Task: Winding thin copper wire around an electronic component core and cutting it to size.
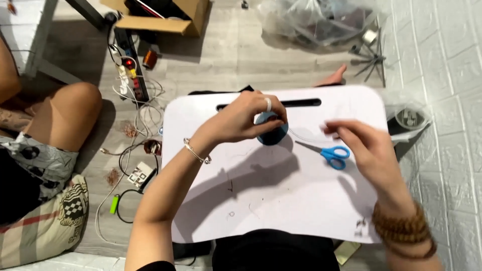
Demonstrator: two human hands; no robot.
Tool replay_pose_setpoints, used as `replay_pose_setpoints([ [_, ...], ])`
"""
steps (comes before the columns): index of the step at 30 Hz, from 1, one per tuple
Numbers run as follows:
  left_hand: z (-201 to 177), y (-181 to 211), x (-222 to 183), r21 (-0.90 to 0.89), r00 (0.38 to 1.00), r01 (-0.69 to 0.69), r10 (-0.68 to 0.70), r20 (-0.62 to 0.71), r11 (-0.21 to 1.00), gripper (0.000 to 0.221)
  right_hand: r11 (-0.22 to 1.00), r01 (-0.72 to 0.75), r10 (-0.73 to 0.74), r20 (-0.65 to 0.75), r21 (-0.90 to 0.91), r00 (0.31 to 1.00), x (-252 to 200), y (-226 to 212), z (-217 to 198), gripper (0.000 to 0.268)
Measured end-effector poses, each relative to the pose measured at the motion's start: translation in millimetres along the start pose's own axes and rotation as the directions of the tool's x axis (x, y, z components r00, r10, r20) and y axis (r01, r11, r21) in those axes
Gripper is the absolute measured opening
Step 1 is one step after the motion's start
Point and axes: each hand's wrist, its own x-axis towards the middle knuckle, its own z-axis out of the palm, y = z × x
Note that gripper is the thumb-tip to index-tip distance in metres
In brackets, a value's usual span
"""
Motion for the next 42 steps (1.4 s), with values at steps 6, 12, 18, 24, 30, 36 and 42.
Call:
replay_pose_setpoints([
  [6, 1, -8, -1, -0.064, 0.999, -0.035, 0.035, -0.010, 0.997, 0.005, 0.996, -0.047, 0.015, 0.391, 0.074, 0.920, 46, -11, 10, 0.031],
  [12, 2, -13, -2, -0.128, 0.998, -0.052, 0.048, -0.031, 0.990, 0.008, 0.889, -0.279, 0.045, 0.538, 0.363, 0.842, 44, -5, 43, 0.027],
  [18, 1, -14, -4, -0.172, 0.999, -0.038, 0.033, -0.035, 0.984, 0.010, 0.846, -0.294, 0.066, 0.459, 0.445, 0.886, 36, -3, 53, 0.021],
  [24, 1, -14, -2, -0.169, 0.998, -0.053, 0.047, -0.039, 0.984, 0.010, 0.835, -0.312, 0.053, 0.498, 0.453, 0.866, 40, 2, 51, 0.024],
  [30, 0, -15, -4, -0.166, 0.999, -0.045, 0.040, -0.033, 0.985, 0.011, 0.861, -0.227, 0.017, 0.420, 0.456, 0.907, 33, -2, 59, 0.019],
  [36, -3, -13, -5, -0.239, 0.999, -0.020, 0.009, -0.044, 0.971, 0.013, 0.859, -0.214, 0.023, 0.380, 0.466, 0.925, 29, 0, 62, 0.022],
  [42, -4, -15, -10, -0.287, 0.996, 0.010, -0.034, -0.078, 0.958, 0.015, 0.861, -0.219, 0.049, 0.354, 0.458, 0.934, 27, 0, 61, 0.022],
])
